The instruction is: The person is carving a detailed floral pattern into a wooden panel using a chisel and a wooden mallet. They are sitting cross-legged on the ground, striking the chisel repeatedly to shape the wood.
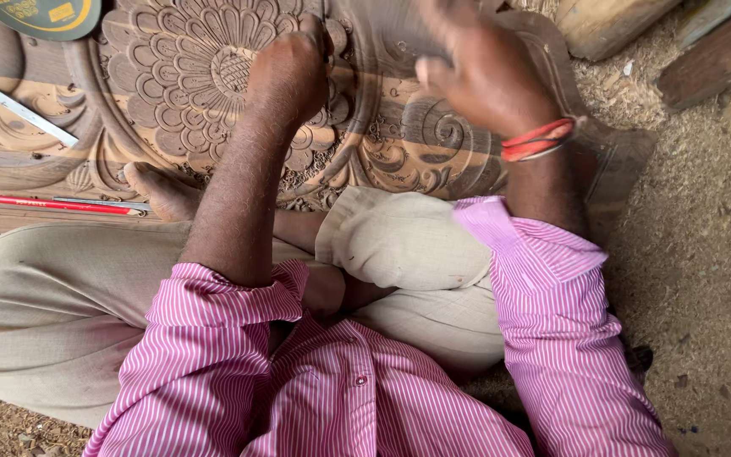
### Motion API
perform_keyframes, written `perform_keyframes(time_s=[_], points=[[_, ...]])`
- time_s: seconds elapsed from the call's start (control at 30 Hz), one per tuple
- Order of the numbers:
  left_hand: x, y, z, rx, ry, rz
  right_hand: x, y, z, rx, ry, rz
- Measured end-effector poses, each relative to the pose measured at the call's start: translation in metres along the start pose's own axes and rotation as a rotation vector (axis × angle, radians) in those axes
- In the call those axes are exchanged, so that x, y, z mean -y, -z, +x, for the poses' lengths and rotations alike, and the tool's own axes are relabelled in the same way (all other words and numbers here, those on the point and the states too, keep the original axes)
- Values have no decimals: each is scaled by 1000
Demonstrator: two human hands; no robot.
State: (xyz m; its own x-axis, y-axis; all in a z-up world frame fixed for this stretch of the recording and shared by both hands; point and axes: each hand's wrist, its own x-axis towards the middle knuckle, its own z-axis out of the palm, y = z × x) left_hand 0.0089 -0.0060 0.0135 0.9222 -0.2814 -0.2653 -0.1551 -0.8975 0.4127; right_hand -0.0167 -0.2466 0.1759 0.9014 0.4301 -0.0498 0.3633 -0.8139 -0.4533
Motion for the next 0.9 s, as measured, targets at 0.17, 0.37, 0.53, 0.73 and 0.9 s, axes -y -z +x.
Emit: perform_keyframes(time_s=[0.17,0.37,0.53,0.73,0.9], points=[[6,-5,3,20,-14,-22,-3,0,-4,23,113,-75],[7,-11,1,-30,-42,-24,18,0,7,216,-167,-27],[10,-11,-2,-44,-28,-64,18,12,3,94,25,-172],[0,-2,-1,6,-62,-2,3,-9,-2,124,-59,-95],[-3,7,-5,98,-16,-96,5,7,-8,130,-20,-82]])
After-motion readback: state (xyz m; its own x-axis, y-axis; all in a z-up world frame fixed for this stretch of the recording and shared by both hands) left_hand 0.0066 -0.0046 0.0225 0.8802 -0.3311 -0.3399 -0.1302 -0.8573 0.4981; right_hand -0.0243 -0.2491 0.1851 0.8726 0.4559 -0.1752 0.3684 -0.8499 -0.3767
